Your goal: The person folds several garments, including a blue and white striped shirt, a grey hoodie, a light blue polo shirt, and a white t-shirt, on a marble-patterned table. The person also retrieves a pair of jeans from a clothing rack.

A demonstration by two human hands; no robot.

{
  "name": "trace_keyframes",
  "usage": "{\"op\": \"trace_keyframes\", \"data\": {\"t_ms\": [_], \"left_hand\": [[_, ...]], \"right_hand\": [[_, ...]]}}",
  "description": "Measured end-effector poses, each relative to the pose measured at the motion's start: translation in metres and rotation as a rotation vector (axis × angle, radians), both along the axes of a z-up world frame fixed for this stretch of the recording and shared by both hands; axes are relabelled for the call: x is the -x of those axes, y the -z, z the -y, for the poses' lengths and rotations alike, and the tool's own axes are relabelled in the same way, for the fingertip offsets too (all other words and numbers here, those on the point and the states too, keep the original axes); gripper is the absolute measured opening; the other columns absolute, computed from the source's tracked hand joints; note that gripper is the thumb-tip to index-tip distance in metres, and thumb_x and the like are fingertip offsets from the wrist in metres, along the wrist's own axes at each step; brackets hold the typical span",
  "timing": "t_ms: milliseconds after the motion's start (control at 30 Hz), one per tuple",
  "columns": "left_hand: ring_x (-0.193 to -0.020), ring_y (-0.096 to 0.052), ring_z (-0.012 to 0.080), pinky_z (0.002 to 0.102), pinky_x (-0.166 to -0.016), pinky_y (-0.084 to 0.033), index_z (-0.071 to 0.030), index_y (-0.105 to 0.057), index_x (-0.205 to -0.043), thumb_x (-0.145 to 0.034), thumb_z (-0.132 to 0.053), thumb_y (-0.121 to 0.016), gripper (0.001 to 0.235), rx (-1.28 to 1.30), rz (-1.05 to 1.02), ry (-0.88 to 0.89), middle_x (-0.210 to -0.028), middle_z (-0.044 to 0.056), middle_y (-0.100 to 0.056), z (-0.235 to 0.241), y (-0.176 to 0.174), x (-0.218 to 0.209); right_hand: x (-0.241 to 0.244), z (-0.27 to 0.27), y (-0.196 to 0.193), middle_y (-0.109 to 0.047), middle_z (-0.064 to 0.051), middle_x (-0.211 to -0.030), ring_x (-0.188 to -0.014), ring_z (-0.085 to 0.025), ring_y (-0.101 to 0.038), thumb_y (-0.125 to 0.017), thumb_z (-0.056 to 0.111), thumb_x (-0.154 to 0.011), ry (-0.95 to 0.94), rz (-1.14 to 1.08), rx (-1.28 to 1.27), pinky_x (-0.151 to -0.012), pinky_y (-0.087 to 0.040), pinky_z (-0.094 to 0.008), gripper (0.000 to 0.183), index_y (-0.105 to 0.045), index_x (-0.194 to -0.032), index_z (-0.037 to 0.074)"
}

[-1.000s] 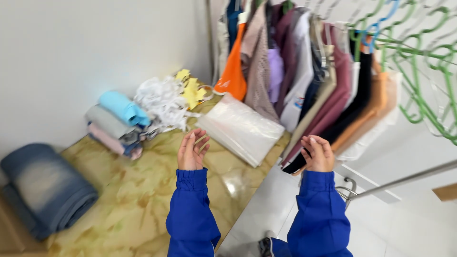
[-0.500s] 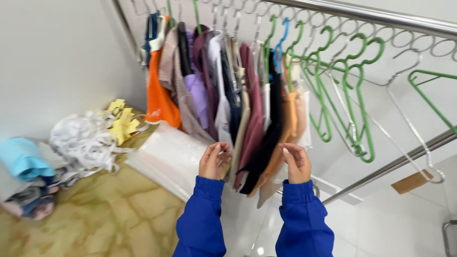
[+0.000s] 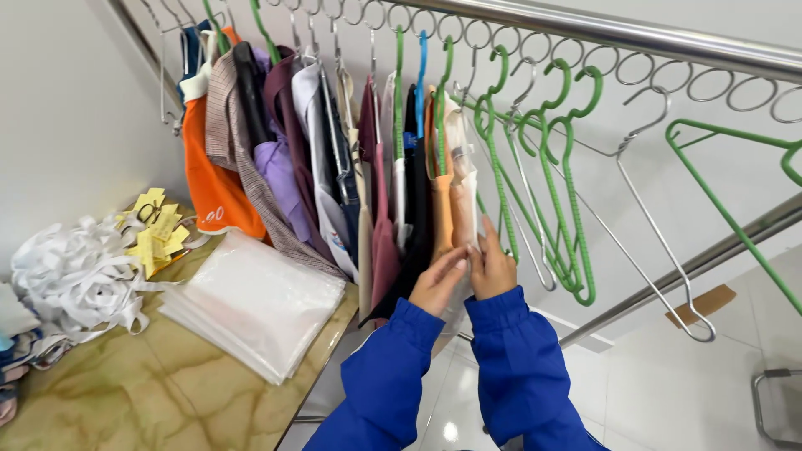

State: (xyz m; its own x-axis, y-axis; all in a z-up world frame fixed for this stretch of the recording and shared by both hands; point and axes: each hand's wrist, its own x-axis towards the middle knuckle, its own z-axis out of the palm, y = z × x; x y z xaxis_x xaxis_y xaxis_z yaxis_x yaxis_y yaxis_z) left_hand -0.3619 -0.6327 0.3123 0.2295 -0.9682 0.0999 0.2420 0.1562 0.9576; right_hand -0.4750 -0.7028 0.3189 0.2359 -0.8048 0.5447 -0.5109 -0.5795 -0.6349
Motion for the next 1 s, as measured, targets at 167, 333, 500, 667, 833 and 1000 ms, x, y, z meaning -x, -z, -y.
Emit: {"op": "trace_keyframes", "data": {"t_ms": [167,333,500,667,833,1000], "left_hand": [[-0.126,-0.061,0.0301,0.043,-0.109,-0.047,-0.010,-0.059,-0.140,-0.104,-0.034,-0.057,0.044,-0.061,0.170,-0.053,-0.133,0.019,-0.066,0.013,-0.001,0.011],[-0.137,-0.051,0.0340,0.046,-0.116,-0.040,-0.015,-0.045,-0.152,-0.103,-0.040,-0.055,0.057,-0.113,0.414,-0.094,-0.149,0.020,-0.051,0.012,-0.017,0.013],[-0.149,-0.030,0.0368,0.049,-0.123,-0.026,-0.027,-0.032,-0.159,-0.100,-0.047,-0.058,0.068,-0.001,0.630,-0.093,-0.166,0.013,-0.026,0.013,-0.053,0.020],[-0.125,-0.055,0.0325,0.047,-0.108,-0.044,-0.024,-0.057,-0.128,-0.086,-0.053,-0.076,0.055,0.168,0.802,-0.186,-0.127,0.003,-0.052,0.027,-0.046,0.012],[-0.100,-0.058,0.0244,0.041,-0.083,-0.050,-0.021,-0.050,-0.086,-0.086,-0.049,-0.075,0.037,0.243,1.084,-0.205,-0.091,-0.006,-0.050,0.020,-0.055,0.010],[-0.085,-0.064,0.0219,0.037,-0.068,-0.052,-0.022,-0.048,-0.086,-0.084,-0.039,-0.071,0.028,0.497,1.429,-0.156,-0.084,-0.005,-0.056,0.002,0.019,0.027]], "right_hand": [[0.032,0.034,0.032,-0.078,0.003,-0.096,-0.094,-0.026,-0.073,-0.069,0.030,-0.092,0.082,-0.131,-0.076,-0.086,-0.059,-0.040,0.030,-0.070,-0.122,0.036],[0.054,0.023,0.029,-0.078,0.010,-0.094,-0.093,-0.023,-0.074,-0.070,0.034,-0.089,0.068,-0.266,-0.158,-0.085,-0.060,-0.041,0.025,-0.070,-0.113,0.043],[0.078,0.005,0.042,-0.079,-0.002,-0.097,-0.096,-0.031,-0.075,-0.066,0.030,-0.094,-0.020,-0.352,-0.269,-0.083,-0.060,-0.047,0.015,-0.066,-0.109,0.027],[0.109,-0.013,0.024,-0.080,-0.002,-0.092,-0.096,-0.034,-0.074,-0.066,0.031,-0.093,-0.096,-0.444,-0.354,-0.082,-0.059,-0.048,0.011,-0.066,-0.098,0.021],[0.114,-0.029,0.018,-0.081,-0.006,-0.094,-0.096,-0.034,-0.075,-0.069,0.027,-0.092,-0.192,-0.499,-0.461,-0.086,-0.058,-0.048,0.012,-0.070,-0.102,0.020],[0.096,-0.039,0.062,-0.081,-0.004,-0.098,-0.102,-0.034,-0.073,-0.074,0.029,-0.086,-0.355,-0.705,-0.569,-0.090,-0.058,-0.049,0.018,-0.074,-0.102,0.020]]}}
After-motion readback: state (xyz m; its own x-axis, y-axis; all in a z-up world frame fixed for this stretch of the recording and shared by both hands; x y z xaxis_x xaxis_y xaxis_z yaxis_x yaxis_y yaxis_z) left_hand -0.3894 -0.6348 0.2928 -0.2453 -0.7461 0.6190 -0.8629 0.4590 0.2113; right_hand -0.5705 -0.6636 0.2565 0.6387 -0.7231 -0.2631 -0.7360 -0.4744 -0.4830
